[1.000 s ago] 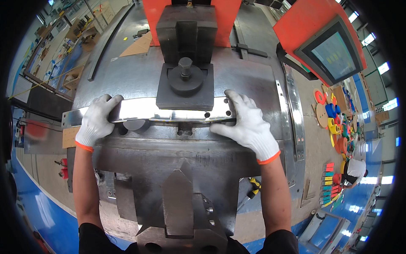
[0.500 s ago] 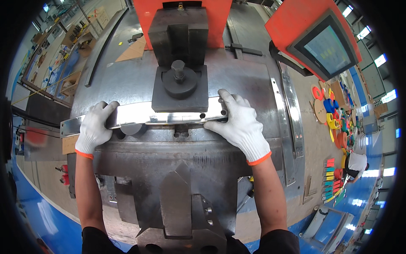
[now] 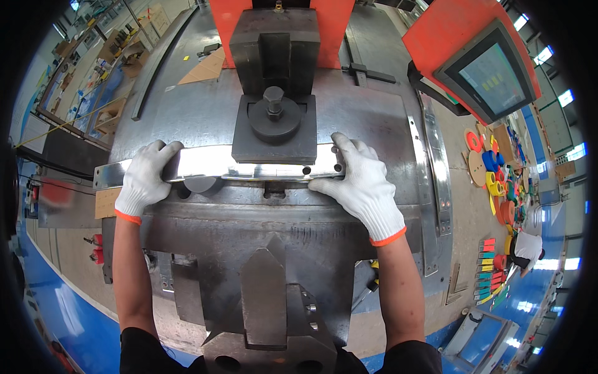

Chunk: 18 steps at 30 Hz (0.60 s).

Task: The person places metal strips into a press brake, bends them, and removes them. They briefly write on a cardboard template and then continue bending additional metal strips, stacking the finished pieces on the machine table.

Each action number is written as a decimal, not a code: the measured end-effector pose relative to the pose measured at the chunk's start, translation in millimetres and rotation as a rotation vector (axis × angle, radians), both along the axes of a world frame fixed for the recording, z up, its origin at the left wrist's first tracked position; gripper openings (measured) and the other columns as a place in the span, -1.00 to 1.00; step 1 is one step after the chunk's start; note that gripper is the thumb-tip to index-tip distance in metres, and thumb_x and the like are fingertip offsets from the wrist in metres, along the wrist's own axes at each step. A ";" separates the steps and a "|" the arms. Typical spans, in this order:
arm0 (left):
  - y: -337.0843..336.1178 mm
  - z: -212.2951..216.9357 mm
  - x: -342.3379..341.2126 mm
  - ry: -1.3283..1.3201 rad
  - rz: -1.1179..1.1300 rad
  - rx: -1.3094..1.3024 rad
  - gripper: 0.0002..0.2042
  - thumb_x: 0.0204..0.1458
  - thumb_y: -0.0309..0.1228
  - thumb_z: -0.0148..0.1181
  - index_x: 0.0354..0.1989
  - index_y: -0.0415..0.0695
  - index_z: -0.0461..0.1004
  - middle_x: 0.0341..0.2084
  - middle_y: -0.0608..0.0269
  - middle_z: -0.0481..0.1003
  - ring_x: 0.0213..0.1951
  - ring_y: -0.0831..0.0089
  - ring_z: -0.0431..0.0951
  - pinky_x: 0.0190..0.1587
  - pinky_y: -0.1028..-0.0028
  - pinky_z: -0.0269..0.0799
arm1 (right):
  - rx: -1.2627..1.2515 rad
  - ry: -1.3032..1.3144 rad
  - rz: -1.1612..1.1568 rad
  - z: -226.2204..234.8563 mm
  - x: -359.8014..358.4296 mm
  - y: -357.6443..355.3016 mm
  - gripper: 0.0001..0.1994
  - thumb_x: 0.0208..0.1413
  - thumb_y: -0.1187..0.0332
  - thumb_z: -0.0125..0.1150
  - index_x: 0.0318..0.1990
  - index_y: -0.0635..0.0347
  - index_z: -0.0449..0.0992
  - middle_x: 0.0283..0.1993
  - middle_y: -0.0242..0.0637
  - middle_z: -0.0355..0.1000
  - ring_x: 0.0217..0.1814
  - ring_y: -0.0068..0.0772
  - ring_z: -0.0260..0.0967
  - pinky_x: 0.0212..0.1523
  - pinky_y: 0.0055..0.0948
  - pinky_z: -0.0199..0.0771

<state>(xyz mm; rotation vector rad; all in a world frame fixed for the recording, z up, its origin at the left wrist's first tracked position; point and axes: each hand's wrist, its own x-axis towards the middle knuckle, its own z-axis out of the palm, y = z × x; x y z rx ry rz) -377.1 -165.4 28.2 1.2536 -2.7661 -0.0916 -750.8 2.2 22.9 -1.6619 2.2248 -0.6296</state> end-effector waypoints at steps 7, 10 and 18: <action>-1.8 -5.6 -0.1 -0.006 -0.013 -0.023 -0.38 -0.25 -0.64 0.23 0.13 0.02 0.53 -0.23 0.00 0.51 -0.13 -0.14 0.55 -0.08 0.04 0.53 | 0.008 0.015 -0.010 -2.2 -1.3 0.1 -0.06 -0.20 0.03 0.71 0.40 0.08 0.43 0.16 -0.10 0.54 0.24 0.00 0.46 0.28 -0.10 0.52; -2.3 -4.7 -0.3 -0.005 -0.016 -0.025 -0.39 -0.25 -0.64 0.23 0.12 0.01 0.53 -0.24 0.00 0.51 -0.14 -0.14 0.56 -0.08 0.05 0.53 | 0.000 0.001 -0.008 -1.9 -1.0 1.2 -0.06 -0.21 0.03 0.71 0.40 0.09 0.43 0.15 -0.11 0.54 0.24 -0.01 0.45 0.29 -0.11 0.51; -5.2 -4.5 -0.9 -0.021 -0.022 -0.020 -0.40 -0.25 -0.63 0.23 0.11 -0.01 0.54 -0.21 -0.01 0.53 -0.11 -0.13 0.57 -0.04 0.06 0.53 | -0.006 0.015 0.002 -2.6 -1.1 3.9 -0.05 -0.21 0.04 0.72 0.40 0.10 0.44 0.14 -0.13 0.55 0.25 -0.03 0.45 0.29 -0.12 0.51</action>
